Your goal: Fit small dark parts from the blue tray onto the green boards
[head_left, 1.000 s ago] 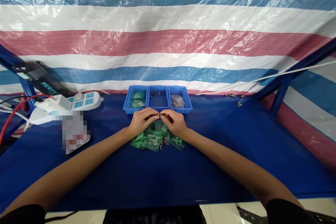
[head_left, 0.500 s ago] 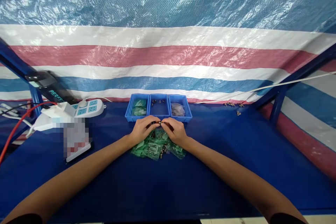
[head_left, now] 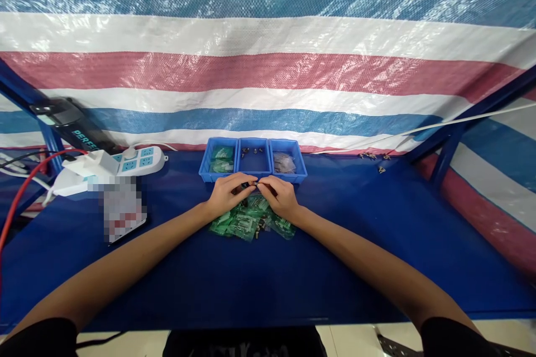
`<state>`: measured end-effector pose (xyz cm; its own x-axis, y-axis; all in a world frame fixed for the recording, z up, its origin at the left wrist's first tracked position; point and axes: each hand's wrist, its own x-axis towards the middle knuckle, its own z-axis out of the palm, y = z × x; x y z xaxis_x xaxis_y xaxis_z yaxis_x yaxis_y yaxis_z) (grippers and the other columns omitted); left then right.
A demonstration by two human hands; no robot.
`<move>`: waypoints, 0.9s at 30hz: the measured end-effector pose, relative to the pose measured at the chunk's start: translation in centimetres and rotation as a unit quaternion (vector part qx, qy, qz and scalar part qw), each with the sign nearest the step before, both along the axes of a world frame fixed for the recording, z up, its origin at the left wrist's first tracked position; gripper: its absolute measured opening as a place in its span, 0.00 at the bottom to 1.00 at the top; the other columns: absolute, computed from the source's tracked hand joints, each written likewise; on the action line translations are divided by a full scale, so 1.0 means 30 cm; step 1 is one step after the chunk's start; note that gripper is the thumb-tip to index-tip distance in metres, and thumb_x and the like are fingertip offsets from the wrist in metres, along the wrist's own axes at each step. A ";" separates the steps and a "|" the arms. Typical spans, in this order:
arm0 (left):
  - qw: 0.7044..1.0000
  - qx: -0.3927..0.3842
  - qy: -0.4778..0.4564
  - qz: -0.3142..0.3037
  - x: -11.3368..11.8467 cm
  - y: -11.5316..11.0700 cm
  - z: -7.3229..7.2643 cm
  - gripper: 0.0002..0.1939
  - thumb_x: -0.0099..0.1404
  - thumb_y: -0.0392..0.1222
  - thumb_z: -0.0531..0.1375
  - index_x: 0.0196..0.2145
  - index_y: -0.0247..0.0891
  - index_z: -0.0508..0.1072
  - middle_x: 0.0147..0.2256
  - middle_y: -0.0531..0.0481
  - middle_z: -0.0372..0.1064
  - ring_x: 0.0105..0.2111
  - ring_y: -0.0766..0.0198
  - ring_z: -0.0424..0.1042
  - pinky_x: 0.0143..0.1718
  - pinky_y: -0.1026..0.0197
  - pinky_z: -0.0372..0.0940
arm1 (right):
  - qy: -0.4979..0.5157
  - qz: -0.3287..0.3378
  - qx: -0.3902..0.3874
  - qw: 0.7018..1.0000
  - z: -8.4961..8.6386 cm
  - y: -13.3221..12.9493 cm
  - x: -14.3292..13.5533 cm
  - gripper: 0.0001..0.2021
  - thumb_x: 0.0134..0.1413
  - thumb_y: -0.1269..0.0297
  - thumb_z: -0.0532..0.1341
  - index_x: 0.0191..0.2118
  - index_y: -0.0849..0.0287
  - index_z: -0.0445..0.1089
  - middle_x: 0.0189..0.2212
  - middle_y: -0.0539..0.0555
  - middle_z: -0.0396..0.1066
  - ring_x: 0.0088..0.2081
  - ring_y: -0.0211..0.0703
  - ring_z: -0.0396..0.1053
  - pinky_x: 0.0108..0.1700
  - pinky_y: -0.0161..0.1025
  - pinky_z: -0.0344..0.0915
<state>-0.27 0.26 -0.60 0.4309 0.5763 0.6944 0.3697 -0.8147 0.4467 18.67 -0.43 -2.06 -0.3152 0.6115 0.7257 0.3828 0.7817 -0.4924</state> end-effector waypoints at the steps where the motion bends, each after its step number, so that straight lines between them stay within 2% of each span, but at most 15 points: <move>1: 1.000 0.001 0.002 0.000 -0.001 0.001 -0.003 0.11 0.65 0.41 0.58 0.43 0.36 0.72 0.34 0.47 0.74 0.19 0.73 0.64 0.23 0.68 0.63 | 0.001 0.002 0.001 1.000 0.000 0.001 0.000 0.07 0.62 0.66 0.54 0.38 0.60 0.68 0.29 0.54 0.71 0.28 0.38 0.68 0.31 0.35 0.65; 11: 1.000 0.000 0.001 0.022 0.005 -0.004 0.009 0.10 0.65 0.42 0.57 0.40 0.35 0.74 0.33 0.46 0.74 0.20 0.71 0.66 0.23 0.68 0.64 | 0.001 -0.012 -0.011 1.000 0.003 -0.003 0.001 0.08 0.61 0.64 0.54 0.41 0.60 0.68 0.29 0.54 0.72 0.27 0.38 0.68 0.30 0.35 0.66; 17: 1.000 0.002 -0.003 0.010 0.005 -0.003 0.004 0.08 0.65 0.41 0.58 0.39 0.35 0.74 0.34 0.46 0.75 0.28 0.67 0.72 0.28 0.67 0.67 | 0.004 -0.018 -0.013 1.000 -0.007 -0.004 -0.002 0.09 0.61 0.62 0.54 0.41 0.60 0.68 0.27 0.53 0.71 0.23 0.36 0.67 0.27 0.34 0.65; 27: 1.000 -0.018 -0.016 0.002 0.002 0.001 -0.009 0.12 0.63 0.44 0.60 0.43 0.36 0.72 0.32 0.48 0.72 0.17 0.75 0.60 0.21 0.69 0.62 | 0.004 -0.022 0.001 1.000 -0.005 -0.004 0.000 0.08 0.62 0.64 0.54 0.38 0.60 0.68 0.28 0.53 0.71 0.27 0.38 0.68 0.30 0.35 0.65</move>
